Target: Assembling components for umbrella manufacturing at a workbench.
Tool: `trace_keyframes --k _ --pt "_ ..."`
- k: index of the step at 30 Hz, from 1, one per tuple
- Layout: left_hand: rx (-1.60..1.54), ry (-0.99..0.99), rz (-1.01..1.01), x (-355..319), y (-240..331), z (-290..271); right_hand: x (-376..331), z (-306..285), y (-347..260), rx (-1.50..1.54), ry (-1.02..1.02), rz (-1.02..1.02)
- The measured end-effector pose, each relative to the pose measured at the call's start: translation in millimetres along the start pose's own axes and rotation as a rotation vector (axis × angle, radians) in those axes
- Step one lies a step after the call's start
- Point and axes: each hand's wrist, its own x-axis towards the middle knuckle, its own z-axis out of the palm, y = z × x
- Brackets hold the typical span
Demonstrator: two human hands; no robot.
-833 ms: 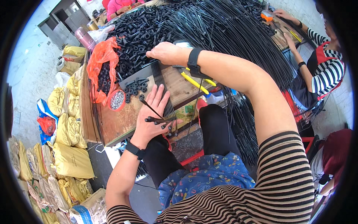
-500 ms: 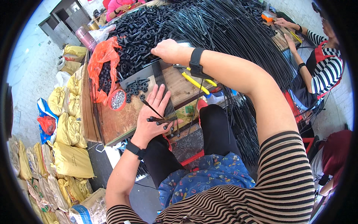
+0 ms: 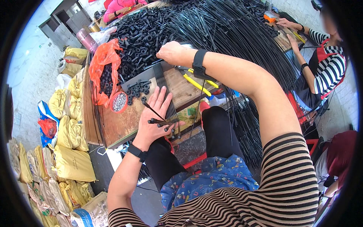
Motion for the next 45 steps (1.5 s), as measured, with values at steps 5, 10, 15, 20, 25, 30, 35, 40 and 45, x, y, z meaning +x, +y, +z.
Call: trace_keyframes --k 5,10,15,20,25,30,35,40,45 --pt "-0.003 0.002 0.002 0.9 0.3 -0.2 -1.0 0.4 3.5 0.037 -0.017 0.014" --pt "0.008 -0.012 -0.004 0.0 -0.3 -1.6 1.6 4.7 2.4 0.001 0.012 -0.023" --pt "0.002 -0.017 -0.001 0.7 0.4 -1.0 1.6 10.8 3.1 -0.013 0.014 -0.037" --pt "0.006 -0.019 -0.004 -0.4 0.9 -1.2 1.1 9.2 2.3 0.026 0.065 -0.048" --pt "0.001 -0.014 -0.002 0.0 -0.2 0.4 1.6 3.6 -1.8 0.209 0.059 -0.024" --pt "0.009 0.004 -0.021 0.2 0.2 0.9 1.6 -29.7 24.3 -0.034 -0.008 0.265" --pt "-0.018 0.022 -0.046 1.9 0.3 5.9 -16.2 -27.8 47.3 -0.156 -0.339 0.347" --pt "0.047 0.02 -0.023 0.7 -3.1 9.8 -17.2 -16.2 48.7 -0.204 -0.32 0.279" --pt "-0.082 0.004 -0.058 4.3 -1.7 -2.8 -21.8 -17.4 49.7 -0.16 -0.304 0.291"
